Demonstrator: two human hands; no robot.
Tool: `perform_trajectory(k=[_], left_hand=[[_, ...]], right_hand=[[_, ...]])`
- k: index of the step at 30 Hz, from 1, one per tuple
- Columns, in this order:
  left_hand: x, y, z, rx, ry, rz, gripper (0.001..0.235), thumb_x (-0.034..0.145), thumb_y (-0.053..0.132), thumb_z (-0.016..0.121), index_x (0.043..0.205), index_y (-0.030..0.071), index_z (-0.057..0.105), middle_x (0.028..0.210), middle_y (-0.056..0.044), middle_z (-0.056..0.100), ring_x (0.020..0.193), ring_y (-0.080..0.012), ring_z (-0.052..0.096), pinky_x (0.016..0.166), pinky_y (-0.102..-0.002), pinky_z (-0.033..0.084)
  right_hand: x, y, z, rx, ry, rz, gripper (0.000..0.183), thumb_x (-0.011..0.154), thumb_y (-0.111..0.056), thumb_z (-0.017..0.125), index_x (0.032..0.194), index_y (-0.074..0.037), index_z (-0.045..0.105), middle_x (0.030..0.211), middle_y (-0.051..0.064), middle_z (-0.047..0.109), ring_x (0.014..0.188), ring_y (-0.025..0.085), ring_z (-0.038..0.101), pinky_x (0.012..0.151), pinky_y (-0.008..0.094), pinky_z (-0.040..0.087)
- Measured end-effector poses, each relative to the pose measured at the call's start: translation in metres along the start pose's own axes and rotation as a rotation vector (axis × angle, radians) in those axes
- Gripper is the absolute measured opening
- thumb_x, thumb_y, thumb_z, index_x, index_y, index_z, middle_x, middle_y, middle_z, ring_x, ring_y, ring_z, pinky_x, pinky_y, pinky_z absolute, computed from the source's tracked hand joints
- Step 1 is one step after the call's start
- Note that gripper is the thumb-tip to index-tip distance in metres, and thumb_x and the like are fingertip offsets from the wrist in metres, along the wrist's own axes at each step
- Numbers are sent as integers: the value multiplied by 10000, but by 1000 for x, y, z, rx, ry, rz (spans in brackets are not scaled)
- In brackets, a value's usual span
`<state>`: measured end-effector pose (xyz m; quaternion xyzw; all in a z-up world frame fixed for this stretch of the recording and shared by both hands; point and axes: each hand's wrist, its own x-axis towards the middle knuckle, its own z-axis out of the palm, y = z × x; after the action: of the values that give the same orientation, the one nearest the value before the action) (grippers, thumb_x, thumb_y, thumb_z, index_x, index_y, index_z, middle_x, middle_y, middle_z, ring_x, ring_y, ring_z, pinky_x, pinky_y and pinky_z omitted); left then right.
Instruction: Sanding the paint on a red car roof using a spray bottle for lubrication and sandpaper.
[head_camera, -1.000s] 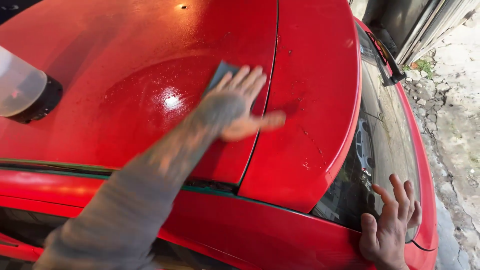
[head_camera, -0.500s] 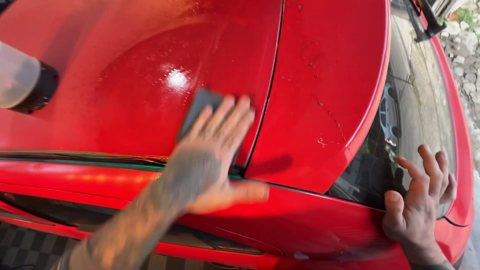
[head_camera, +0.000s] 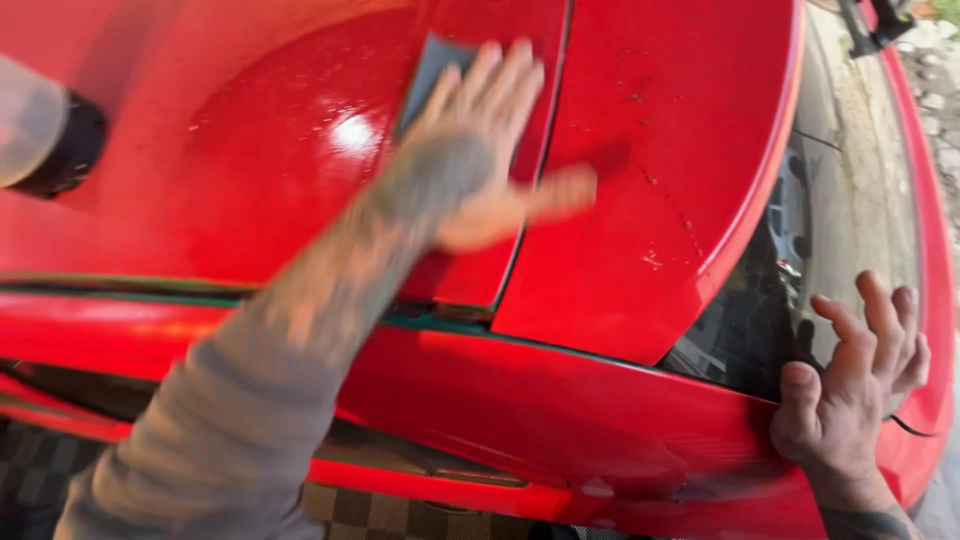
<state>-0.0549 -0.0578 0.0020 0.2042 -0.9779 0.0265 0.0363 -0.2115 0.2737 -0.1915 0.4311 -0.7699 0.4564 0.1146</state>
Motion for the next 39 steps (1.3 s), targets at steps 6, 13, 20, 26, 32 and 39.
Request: perform_trajectory(k=[6, 13, 20, 26, 32, 39], left_hand=[[-111, 28, -8, 33, -4, 92, 1307, 788, 974, 358, 1597, -44, 222, 1704, -235, 148, 1590, -370, 115, 1271, -532, 132], [-81, 34, -3, -17, 40, 4, 1310, 806, 960, 391, 1587, -80, 241, 1688, -263, 177, 1567, -408, 167, 1245, -552, 166], [-98, 10, -3, -5, 187, -67, 1260, 860, 905, 511, 1580, -109, 307, 1658, -298, 271, 1551, -428, 230, 1230, -554, 177], [-118, 32, -14, -121, 218, -15, 1252, 700, 886, 590, 1499, -63, 418, 1601, -248, 393, 1517, -400, 326, 1244, -529, 253], [-128, 38, -1, -130, 277, 66, 1284, 708, 900, 606, 1498, -90, 393, 1591, -280, 353, 1490, -405, 311, 1183, -545, 216], [-128, 35, 0, -165, 199, 73, 1299, 704, 926, 564, 1514, -70, 367, 1619, -253, 325, 1508, -405, 283, 1196, -525, 199]], right_hand=[[9, -3, -1, -12, 53, -22, 770, 1104, -661, 286, 1416, -10, 553, 1648, 216, 396, 1622, 424, 237, 1273, 581, 46], [-3, 3, 0, 24, -6, -41, 705, 1114, -610, 327, 1424, -10, 529, 1662, 229, 368, 1613, 455, 211, 1283, 574, 58], [-1, 8, 1, 36, -21, -44, 663, 1088, -554, 351, 1428, -11, 523, 1659, 222, 364, 1603, 457, 205, 1274, 589, 59], [-2, 8, 1, -14, -20, -29, 585, 1075, -459, 360, 1420, -23, 542, 1670, 191, 382, 1621, 434, 229, 1294, 579, 71], [-2, 8, 1, -22, -14, -16, 533, 1001, -358, 415, 1406, -44, 559, 1676, 171, 383, 1632, 424, 230, 1298, 572, 80], [-19, 6, -5, -75, -19, 71, 550, 1034, -444, 405, 1402, -73, 577, 1678, 159, 396, 1634, 398, 248, 1305, 593, 71]])
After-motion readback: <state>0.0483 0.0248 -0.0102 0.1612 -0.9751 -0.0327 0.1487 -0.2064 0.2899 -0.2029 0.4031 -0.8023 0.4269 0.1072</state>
